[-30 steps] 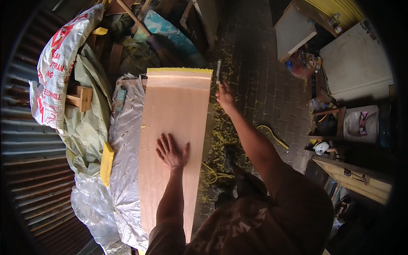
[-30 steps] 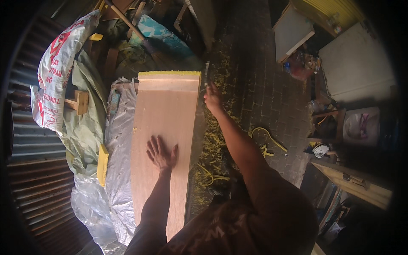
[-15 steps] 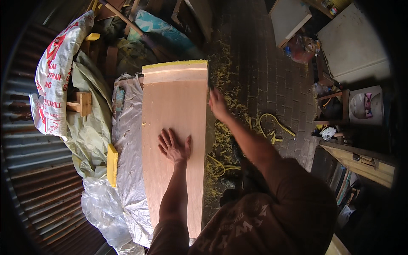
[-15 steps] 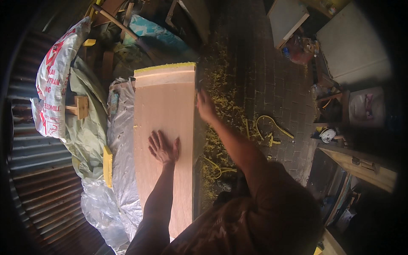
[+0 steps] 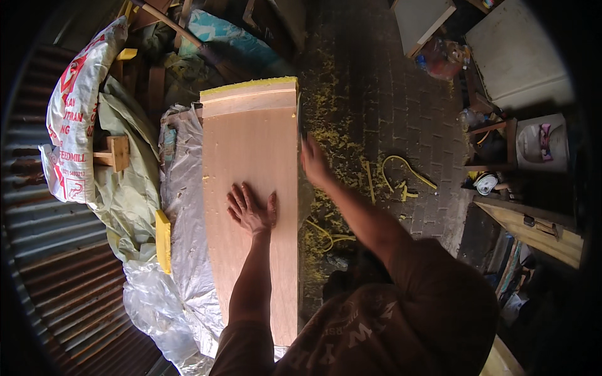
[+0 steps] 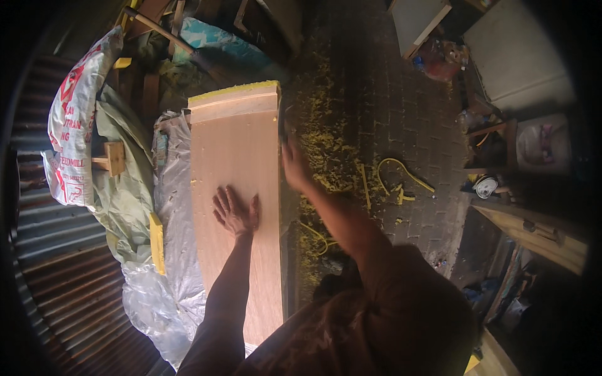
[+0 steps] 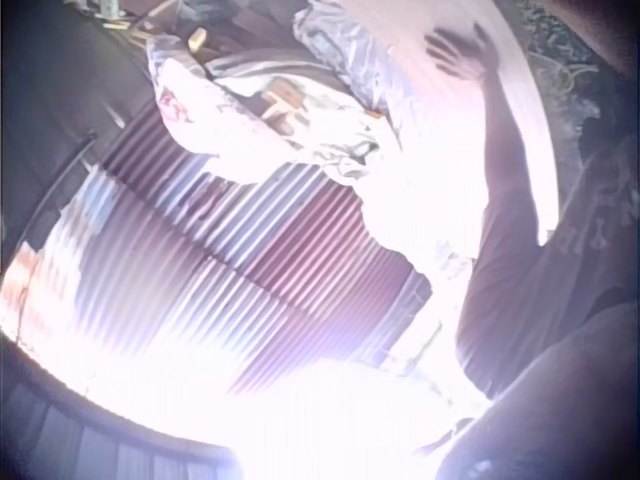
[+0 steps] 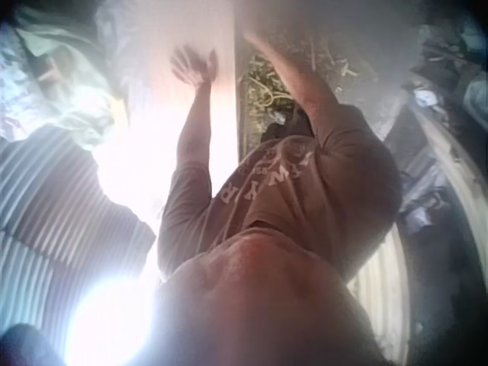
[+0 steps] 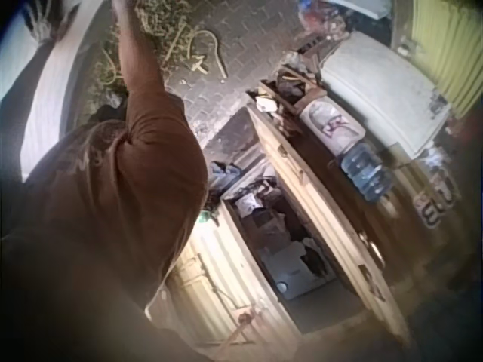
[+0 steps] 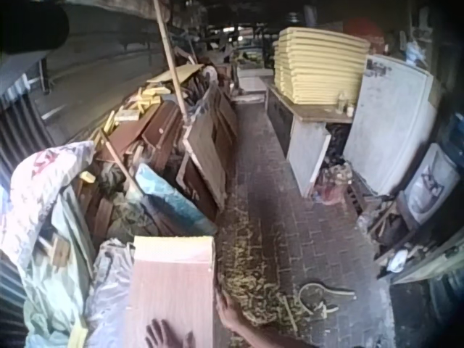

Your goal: The person picks up a wooden board and places it on a workbench. They attach a yellow foam strip to the board's edge, then use a knife to trim the excess foam. The person repeats this process with a second board, stacking the finished panels.

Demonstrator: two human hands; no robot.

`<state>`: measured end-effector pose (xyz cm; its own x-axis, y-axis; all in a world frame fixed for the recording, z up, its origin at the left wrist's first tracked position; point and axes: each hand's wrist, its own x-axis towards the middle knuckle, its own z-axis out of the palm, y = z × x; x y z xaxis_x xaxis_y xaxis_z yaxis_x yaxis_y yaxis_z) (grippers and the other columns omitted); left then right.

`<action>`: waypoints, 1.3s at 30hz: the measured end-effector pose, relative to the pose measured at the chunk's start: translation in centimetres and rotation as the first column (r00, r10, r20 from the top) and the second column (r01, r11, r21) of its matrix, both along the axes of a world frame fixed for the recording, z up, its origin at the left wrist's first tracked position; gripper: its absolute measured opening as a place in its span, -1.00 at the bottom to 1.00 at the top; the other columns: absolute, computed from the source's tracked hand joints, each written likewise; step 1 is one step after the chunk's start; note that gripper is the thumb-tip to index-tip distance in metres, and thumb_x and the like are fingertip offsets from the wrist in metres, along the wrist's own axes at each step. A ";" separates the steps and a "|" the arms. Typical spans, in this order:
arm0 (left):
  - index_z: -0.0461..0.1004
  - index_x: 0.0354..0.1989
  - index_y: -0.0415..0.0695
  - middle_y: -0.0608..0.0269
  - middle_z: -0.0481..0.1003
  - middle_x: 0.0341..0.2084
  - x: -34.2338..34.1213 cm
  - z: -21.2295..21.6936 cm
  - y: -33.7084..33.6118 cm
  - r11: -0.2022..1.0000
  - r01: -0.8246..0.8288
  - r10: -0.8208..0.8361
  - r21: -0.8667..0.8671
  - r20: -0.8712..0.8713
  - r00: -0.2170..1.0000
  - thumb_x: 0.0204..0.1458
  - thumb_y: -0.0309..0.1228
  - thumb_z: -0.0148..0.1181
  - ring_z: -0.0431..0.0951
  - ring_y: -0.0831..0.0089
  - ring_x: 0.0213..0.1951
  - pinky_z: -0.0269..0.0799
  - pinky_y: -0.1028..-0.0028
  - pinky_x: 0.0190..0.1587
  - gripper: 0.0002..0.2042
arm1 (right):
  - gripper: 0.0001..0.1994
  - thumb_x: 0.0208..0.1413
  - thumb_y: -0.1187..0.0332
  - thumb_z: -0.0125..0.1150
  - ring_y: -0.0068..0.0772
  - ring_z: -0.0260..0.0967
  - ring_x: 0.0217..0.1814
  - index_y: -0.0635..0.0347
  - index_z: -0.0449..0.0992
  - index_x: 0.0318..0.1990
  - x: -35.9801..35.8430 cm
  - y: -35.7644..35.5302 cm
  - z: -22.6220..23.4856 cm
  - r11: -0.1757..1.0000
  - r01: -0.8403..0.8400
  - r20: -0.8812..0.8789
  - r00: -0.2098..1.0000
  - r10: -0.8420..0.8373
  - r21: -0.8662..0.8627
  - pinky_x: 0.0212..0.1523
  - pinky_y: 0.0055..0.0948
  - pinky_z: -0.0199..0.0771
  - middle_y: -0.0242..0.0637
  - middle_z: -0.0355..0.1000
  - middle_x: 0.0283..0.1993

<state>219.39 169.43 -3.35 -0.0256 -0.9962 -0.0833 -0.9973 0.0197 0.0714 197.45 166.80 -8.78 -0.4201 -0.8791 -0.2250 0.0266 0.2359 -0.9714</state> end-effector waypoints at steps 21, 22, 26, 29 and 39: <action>-0.05 0.51 0.09 0.21 -0.16 0.52 2.0 -0.4 0.8 0.999 -0.034 0.033 -0.034 -0.012 0.999 0.01 0.40 -0.04 -0.27 0.10 0.52 -0.42 0.01 0.49 -0.04 | -0.70 0.47 0.15 -0.20 -0.69 0.12 -0.59 0.08 0.40 0.06 11.9 29.0 1.9 0.988 -0.154 0.423 0.894 0.148 -0.020 -0.58 -0.59 0.23 -0.46 0.27 -0.44; -0.04 0.51 0.08 0.20 -0.15 0.52 2.0 -0.4 0.9 0.999 0.005 -0.006 -0.043 -0.021 1.000 0.03 0.39 -0.04 -0.26 0.11 0.52 -0.42 0.01 0.49 -0.05 | -0.67 0.47 0.14 -0.25 -0.69 0.13 -0.59 0.08 0.39 0.12 10.5 27.0 0.4 0.996 -0.093 0.394 0.915 0.089 -0.008 -0.57 -0.58 0.23 -0.46 0.27 -0.45; -0.05 0.51 0.00 0.15 -0.13 0.52 5.7 -0.9 4.2 0.993 0.109 -0.110 -0.036 -0.015 0.994 0.10 0.32 -0.09 -0.28 0.06 0.52 -0.43 -0.03 0.48 -0.10 | -0.62 0.47 0.03 -0.26 -0.66 0.15 -0.66 0.11 0.36 0.07 3.8 9.7 5.4 0.996 -0.079 0.216 0.974 0.069 0.041 -0.61 -0.52 0.21 -0.51 0.25 -0.58; -0.09 0.52 -0.01 0.10 -0.17 0.52 8.8 -1.0 13.1 0.988 0.153 -0.154 0.017 0.011 0.988 0.16 0.26 -0.14 -0.31 0.01 0.52 -0.44 -0.06 0.47 -0.15 | -0.61 0.45 0.07 -0.17 -0.66 0.20 -0.62 0.14 0.36 0.17 2.7 7.6 2.9 0.998 0.054 0.146 0.988 -0.051 -0.021 -0.60 -0.52 0.24 -0.50 0.27 -0.58; -0.09 0.52 -0.03 0.05 -0.15 0.51 14.0 -0.3 20.4 0.993 0.117 -0.113 -0.033 0.098 0.989 0.23 0.14 -0.14 -0.25 -0.03 0.51 -0.37 -0.05 0.46 -0.22 | -0.65 0.47 0.10 -0.25 -0.74 0.11 -0.62 0.03 0.37 0.17 16.3 33.1 1.2 0.986 -0.150 0.292 0.948 0.124 0.068 -0.60 -0.59 0.17 -0.55 0.22 -0.59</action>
